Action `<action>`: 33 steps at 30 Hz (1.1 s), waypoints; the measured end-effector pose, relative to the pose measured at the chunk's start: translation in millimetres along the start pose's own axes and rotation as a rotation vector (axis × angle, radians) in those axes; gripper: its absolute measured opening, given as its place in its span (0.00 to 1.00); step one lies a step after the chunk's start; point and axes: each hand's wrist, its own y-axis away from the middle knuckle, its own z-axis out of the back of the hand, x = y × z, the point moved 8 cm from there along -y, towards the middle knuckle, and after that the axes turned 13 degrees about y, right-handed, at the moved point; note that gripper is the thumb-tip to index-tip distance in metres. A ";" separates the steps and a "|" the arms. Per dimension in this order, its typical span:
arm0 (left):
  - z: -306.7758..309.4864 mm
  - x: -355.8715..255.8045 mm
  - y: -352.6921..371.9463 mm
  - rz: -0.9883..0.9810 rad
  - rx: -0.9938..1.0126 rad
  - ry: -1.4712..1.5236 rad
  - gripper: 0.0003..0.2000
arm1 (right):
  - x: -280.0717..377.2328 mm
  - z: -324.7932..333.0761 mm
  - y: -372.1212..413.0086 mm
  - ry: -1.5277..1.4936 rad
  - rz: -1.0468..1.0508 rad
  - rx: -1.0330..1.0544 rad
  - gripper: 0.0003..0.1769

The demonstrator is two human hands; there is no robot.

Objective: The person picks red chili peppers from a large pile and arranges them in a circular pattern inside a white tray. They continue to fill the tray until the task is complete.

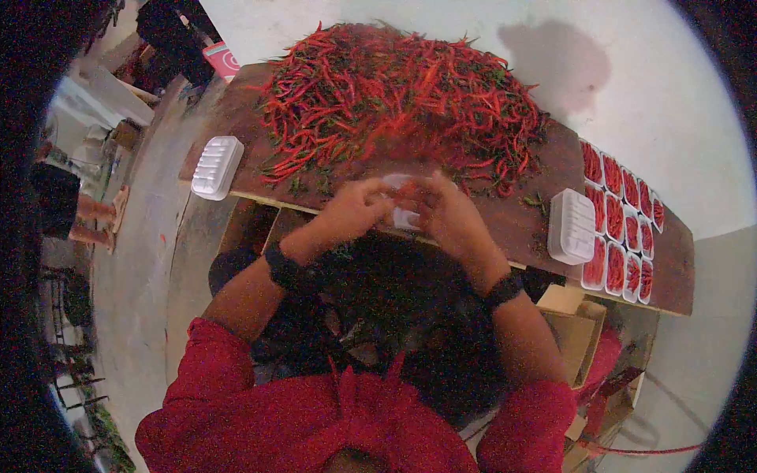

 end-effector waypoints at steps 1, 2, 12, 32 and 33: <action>0.6 -0.5 1.2 -0.004 -0.003 0.002 0.13 | -0.5 0.4 -2.0 0.059 0.012 -0.005 0.21; 0.3 -1.8 1.8 -0.027 0.015 0.004 0.13 | 0.4 -0.5 -3.2 0.119 0.025 -0.009 0.20; 120.8 -62.4 84.0 -0.290 -0.498 -0.983 0.11 | 17.2 3.3 0.9 0.618 0.116 -0.134 0.15; 139.2 -32.9 38.9 -0.451 -0.619 -1.057 0.13 | 160.7 -9.0 115.2 1.047 0.434 -0.453 0.13; 142.1 -26.4 19.6 -0.342 -0.627 -1.058 0.10 | 173.4 -14.1 130.1 1.164 0.479 -0.493 0.13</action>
